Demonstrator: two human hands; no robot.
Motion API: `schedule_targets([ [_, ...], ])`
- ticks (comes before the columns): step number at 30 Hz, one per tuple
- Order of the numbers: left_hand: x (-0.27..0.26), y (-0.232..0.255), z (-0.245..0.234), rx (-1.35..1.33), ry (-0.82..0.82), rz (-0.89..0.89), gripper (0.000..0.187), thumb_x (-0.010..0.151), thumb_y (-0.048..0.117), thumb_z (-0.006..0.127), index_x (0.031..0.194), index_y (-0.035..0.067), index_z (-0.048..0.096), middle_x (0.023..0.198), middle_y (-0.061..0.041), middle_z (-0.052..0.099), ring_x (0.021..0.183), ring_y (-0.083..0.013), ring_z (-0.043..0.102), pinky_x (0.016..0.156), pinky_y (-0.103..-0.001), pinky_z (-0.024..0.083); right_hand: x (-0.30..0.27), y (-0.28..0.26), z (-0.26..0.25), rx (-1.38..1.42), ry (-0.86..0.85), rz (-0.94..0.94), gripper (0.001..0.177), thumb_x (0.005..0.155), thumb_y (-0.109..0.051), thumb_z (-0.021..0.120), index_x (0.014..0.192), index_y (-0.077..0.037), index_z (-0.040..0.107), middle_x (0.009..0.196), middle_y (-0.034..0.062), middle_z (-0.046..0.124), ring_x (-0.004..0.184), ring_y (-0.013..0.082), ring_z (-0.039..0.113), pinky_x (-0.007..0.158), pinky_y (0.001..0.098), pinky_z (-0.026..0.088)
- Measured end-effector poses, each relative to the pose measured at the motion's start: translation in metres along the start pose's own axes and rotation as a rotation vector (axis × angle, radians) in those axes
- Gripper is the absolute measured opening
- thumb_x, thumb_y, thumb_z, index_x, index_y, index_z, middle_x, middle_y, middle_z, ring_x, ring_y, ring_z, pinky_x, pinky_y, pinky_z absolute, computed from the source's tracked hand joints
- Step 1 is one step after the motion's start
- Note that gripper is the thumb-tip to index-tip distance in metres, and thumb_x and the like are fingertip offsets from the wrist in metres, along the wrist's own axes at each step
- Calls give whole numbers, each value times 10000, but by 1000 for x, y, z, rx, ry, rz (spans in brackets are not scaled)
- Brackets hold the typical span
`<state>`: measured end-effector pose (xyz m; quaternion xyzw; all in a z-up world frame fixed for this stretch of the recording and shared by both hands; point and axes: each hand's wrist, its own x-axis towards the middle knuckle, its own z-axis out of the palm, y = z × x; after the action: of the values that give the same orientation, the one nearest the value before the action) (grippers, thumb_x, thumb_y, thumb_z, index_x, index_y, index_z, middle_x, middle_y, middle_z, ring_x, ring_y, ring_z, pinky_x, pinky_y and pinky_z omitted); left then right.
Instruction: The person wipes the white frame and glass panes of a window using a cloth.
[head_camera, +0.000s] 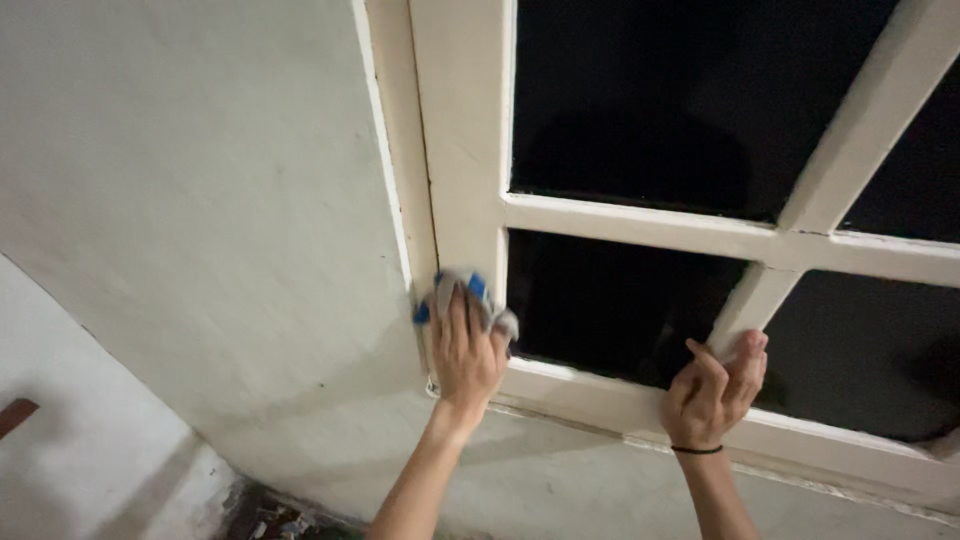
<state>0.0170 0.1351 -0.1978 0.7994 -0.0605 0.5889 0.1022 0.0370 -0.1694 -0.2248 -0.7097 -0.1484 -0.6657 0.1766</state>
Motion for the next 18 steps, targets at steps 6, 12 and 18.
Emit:
schedule_targets([
  [6, 124, 13, -29, -75, 67, 27, 527, 1027, 302, 460, 1445, -15, 512, 1517, -231, 482, 1429, -384, 462, 1241, -651, 252, -3, 1, 2, -49, -1, 6, 217, 983, 83, 551, 1156, -6, 645, 1649, 275, 352, 1536, 455, 370, 1267, 621, 380],
  [12, 95, 10, -34, -132, 9, 75, 471, 1071, 250, 431, 1439, -27, 528, 1450, -247, 515, 1348, -391, 521, 1249, -658, 299, 0, 6, 4, -24, 61, -43, 147, 1009, 113, 588, 1109, 7, 604, 1634, 299, 355, 1531, 476, 374, 1233, 568, 441],
  [18, -27, -3, -2, -140, -39, 69, 378, 1038, 240, 497, 1262, -43, 609, 1273, -255, 605, 1249, -418, 565, 1190, -659, 334, 1, -5, 2, -2, 44, 6, 190, 1010, 116, 558, 1151, 7, 622, 1622, 312, 347, 1536, 466, 394, 1190, 522, 480],
])
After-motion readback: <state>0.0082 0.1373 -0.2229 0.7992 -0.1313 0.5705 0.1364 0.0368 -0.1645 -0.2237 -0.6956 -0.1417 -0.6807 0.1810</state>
